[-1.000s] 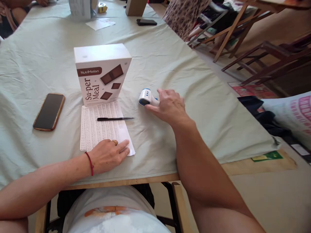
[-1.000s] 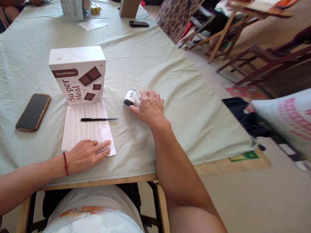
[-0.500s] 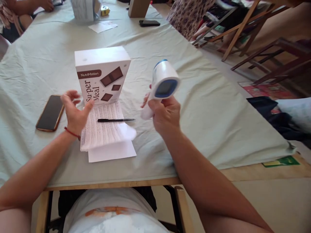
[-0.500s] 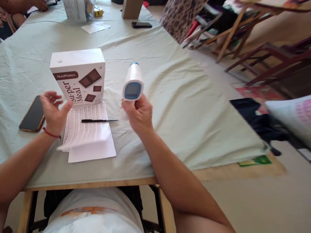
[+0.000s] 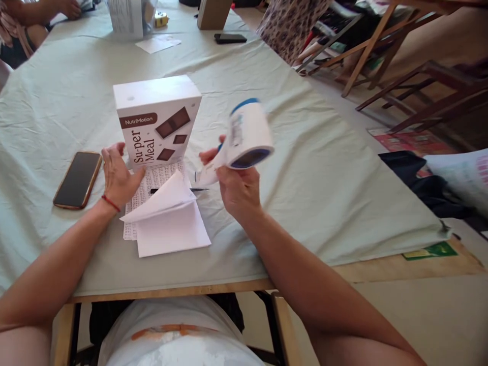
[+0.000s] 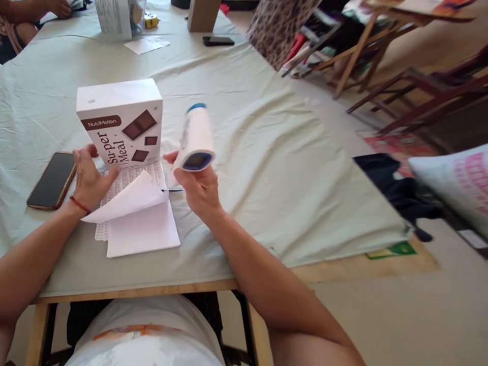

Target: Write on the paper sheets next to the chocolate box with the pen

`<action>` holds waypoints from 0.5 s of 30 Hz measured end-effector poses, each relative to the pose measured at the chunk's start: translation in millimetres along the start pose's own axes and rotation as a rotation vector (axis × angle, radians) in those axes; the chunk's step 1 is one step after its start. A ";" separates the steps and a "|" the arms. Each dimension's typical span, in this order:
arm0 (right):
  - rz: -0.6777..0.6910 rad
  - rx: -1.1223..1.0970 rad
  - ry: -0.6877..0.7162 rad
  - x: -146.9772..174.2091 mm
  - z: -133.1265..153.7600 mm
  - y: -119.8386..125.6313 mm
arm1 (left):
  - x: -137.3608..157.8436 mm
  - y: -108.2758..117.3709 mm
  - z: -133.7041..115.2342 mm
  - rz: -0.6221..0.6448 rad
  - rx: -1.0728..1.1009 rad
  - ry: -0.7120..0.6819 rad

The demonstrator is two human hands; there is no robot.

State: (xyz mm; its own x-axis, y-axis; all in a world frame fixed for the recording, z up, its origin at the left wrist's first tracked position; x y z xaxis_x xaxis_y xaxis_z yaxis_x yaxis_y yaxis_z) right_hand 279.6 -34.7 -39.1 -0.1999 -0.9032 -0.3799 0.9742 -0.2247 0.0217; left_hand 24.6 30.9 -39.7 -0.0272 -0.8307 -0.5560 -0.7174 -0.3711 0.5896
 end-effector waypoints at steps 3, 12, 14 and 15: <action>-0.109 0.144 0.083 -5.8 -0.7 5.7 | 22.0 8.5 -41.0 0.115 -0.176 -0.114; 0.159 -0.072 -0.076 17.6 0.2 -23.9 | 58.8 -2.7 -86.6 0.430 -0.226 -0.389; 0.247 -0.151 -0.183 29.3 -1.7 -33.2 | 40.4 1.6 -60.9 0.303 -0.115 -0.236; 0.270 -0.168 -0.226 34.2 -3.2 -36.8 | 28.1 5.5 -43.2 0.193 -0.046 -0.125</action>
State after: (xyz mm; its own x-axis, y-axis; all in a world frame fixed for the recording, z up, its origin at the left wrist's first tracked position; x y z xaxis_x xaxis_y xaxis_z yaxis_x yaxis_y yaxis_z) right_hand 237.2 -56.2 -55.8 0.0663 -0.9837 -0.1670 0.9947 0.0783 -0.0662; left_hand 49.9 -12.5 -26.7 -0.2483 -0.8314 -0.4971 -0.6585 -0.2315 0.7161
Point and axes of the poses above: each hand's wrist, its own x-axis away from the middle knuckle, its own y-axis out of the back of the hand, z = x × y, the point moved 6 cm from there along -x, towards the middle knuckle, and after that the axes turned 3 degrees about -z, right-handed, at the moved point
